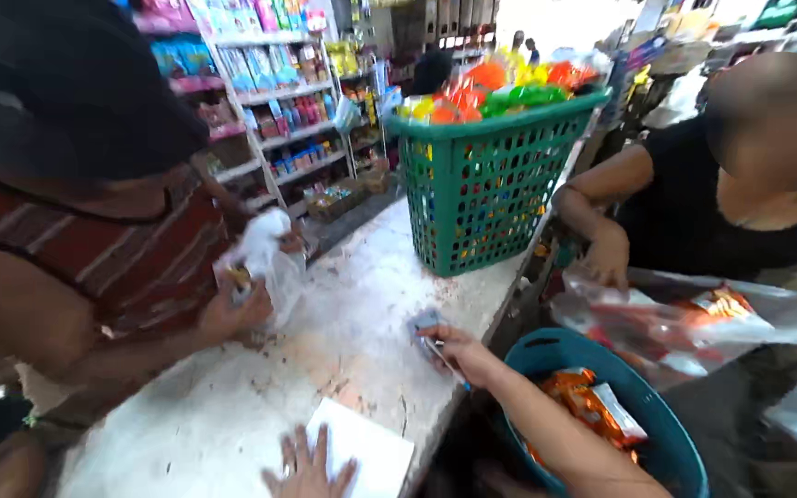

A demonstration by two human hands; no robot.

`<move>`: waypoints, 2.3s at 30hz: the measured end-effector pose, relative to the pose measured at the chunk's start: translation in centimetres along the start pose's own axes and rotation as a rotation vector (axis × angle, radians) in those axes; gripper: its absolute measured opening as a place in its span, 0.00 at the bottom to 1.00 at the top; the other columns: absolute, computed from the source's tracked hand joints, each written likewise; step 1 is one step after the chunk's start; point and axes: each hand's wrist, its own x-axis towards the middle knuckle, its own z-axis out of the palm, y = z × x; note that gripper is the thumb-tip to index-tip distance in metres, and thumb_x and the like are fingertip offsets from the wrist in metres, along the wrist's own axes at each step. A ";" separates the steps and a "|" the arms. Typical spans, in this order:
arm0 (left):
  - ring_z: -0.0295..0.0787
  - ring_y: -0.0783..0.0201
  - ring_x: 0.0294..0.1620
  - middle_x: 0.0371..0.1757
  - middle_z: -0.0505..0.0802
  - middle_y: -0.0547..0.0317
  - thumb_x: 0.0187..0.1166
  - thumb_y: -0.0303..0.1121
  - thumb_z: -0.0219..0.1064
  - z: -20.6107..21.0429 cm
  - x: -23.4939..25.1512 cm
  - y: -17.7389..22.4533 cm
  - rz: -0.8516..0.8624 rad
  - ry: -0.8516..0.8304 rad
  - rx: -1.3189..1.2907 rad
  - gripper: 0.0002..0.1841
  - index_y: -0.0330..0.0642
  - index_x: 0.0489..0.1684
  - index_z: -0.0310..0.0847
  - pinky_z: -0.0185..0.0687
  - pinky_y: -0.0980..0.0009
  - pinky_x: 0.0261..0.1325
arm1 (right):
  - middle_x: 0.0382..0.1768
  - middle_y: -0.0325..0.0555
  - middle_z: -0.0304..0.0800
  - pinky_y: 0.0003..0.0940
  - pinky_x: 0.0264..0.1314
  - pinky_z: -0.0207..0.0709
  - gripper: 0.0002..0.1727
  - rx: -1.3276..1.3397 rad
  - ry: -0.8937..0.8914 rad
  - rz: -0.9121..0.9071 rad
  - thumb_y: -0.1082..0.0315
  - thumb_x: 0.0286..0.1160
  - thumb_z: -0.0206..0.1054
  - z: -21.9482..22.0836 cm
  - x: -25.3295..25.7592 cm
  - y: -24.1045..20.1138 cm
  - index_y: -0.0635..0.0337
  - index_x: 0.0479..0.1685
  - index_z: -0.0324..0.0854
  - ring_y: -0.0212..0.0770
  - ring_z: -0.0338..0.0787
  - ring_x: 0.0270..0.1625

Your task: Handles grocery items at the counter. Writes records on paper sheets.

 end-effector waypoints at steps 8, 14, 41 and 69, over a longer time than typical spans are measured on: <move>0.36 0.27 0.94 0.95 0.52 0.37 0.68 0.84 0.44 0.2 0.7 0.2 -0.013 -0.021 0.020 0.54 0.60 0.95 0.55 0.24 0.15 0.80 | 0.34 0.35 0.88 0.25 0.33 0.83 0.23 0.545 0.109 0.059 0.76 0.69 0.52 4.0 -5.3 4.2 0.52 0.60 0.84 0.30 0.87 0.33; 0.34 0.29 0.95 0.95 0.50 0.37 0.67 0.85 0.42 0.5 0.8 -0.4 -0.013 -0.027 0.024 0.55 0.62 0.95 0.53 0.25 0.16 0.80 | 0.25 0.34 0.84 0.29 0.36 0.83 0.05 0.486 0.101 0.008 0.70 0.84 0.56 6.2 -6.1 2.2 0.50 0.45 0.76 0.31 0.85 0.28; 0.51 0.35 0.93 0.92 0.58 0.32 0.78 0.67 0.59 -3.2 -3.9 2.7 0.052 -0.317 -0.080 0.50 0.32 0.90 0.56 0.47 0.35 0.89 | 0.18 0.36 0.81 0.24 0.28 0.79 0.11 -0.081 -0.188 0.117 0.69 0.84 0.66 21.4 6.3 7.9 0.62 0.31 0.75 0.29 0.81 0.20; 0.78 0.35 0.79 0.80 0.79 0.33 0.69 0.73 0.60 -1.4 -3.0 1.9 0.114 0.046 -0.010 0.47 0.39 0.73 0.82 0.80 0.40 0.69 | 0.13 0.30 0.73 0.22 0.26 0.66 0.18 -0.486 -0.164 -0.099 0.67 0.68 0.72 23.0 7.7 10.1 0.55 0.12 0.72 0.22 0.72 0.19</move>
